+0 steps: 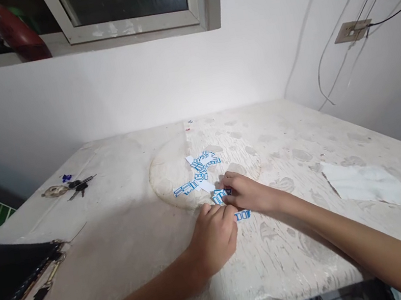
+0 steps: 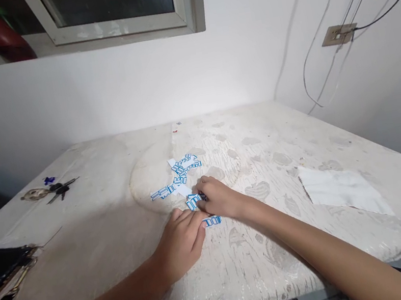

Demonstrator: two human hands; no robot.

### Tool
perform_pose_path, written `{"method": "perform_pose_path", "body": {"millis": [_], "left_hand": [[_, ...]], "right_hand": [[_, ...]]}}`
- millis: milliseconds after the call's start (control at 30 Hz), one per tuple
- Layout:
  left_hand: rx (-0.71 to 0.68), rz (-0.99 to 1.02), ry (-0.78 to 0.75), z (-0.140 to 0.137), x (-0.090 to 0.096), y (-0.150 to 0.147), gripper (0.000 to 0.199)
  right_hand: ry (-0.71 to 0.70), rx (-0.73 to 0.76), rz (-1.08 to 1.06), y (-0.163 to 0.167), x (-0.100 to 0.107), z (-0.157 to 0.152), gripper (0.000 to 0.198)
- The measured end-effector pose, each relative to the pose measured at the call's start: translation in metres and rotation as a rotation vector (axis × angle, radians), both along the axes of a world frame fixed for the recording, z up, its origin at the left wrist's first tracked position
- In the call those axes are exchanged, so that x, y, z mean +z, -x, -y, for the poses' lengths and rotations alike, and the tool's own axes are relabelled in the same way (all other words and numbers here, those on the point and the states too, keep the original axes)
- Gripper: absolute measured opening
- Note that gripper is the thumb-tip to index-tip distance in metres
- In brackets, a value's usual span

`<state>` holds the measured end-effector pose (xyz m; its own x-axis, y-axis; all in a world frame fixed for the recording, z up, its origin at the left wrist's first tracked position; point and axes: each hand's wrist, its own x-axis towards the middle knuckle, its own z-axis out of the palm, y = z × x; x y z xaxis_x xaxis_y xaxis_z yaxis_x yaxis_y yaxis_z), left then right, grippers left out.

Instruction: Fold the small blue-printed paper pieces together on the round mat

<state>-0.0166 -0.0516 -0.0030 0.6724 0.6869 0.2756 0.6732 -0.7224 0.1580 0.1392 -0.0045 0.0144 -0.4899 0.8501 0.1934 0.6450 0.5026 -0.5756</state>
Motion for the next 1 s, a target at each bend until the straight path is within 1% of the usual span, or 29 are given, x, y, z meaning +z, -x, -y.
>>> {"method": "perform_pose_path", "body": {"millis": [67,167,233,333,433,533,600,667,700,767,900,1000], "left_hand": [[0.015,0.01,-0.007,-0.003,0.002,0.002,0.023],[0.061,0.024,-0.018,-0.013,0.004,0.007,0.024],[0.103,0.035,-0.031,-0.021,0.005,0.011,0.024],[0.168,0.039,-0.056,-0.033,0.002,0.014,0.023],[0.203,0.06,-0.031,-0.043,-0.003,0.015,0.024],[0.178,0.128,0.029,-0.047,-0.005,0.016,0.02],[0.16,0.159,0.059,-0.049,-0.005,0.017,0.016],[0.157,0.169,0.089,-0.049,-0.003,0.018,0.014],[0.155,0.169,0.106,-0.048,-0.002,0.019,0.013],[0.144,0.17,0.141,-0.047,0.0,0.02,0.011],[0.127,0.182,0.204,-0.044,0.003,0.021,0.01],[0.143,0.188,0.203,-0.043,0.003,0.02,0.009]], "right_hand": [[-0.021,-0.024,-0.054,-0.002,0.001,0.0,0.009],[-0.055,-0.151,-0.141,-0.008,0.003,-0.003,0.017],[-0.045,-0.197,-0.212,-0.012,0.005,-0.005,0.019],[0.003,-0.169,-0.343,-0.016,0.008,-0.007,0.02],[0.065,-0.135,-0.423,-0.017,0.011,-0.008,0.014],[0.16,-0.124,-0.439,-0.017,0.012,-0.007,0.015],[0.255,-0.108,-0.427,-0.017,0.013,-0.006,0.016],[0.335,-0.061,-0.397,-0.017,0.013,-0.003,0.017],[0.347,-0.032,-0.375,-0.017,0.013,-0.002,0.017],[0.291,0.019,-0.315,-0.015,0.012,0.0,0.017],[0.1,0.05,-0.203,-0.011,0.012,0.003,0.021],[0.064,0.069,-0.181,-0.007,0.011,0.004,0.023]]}}
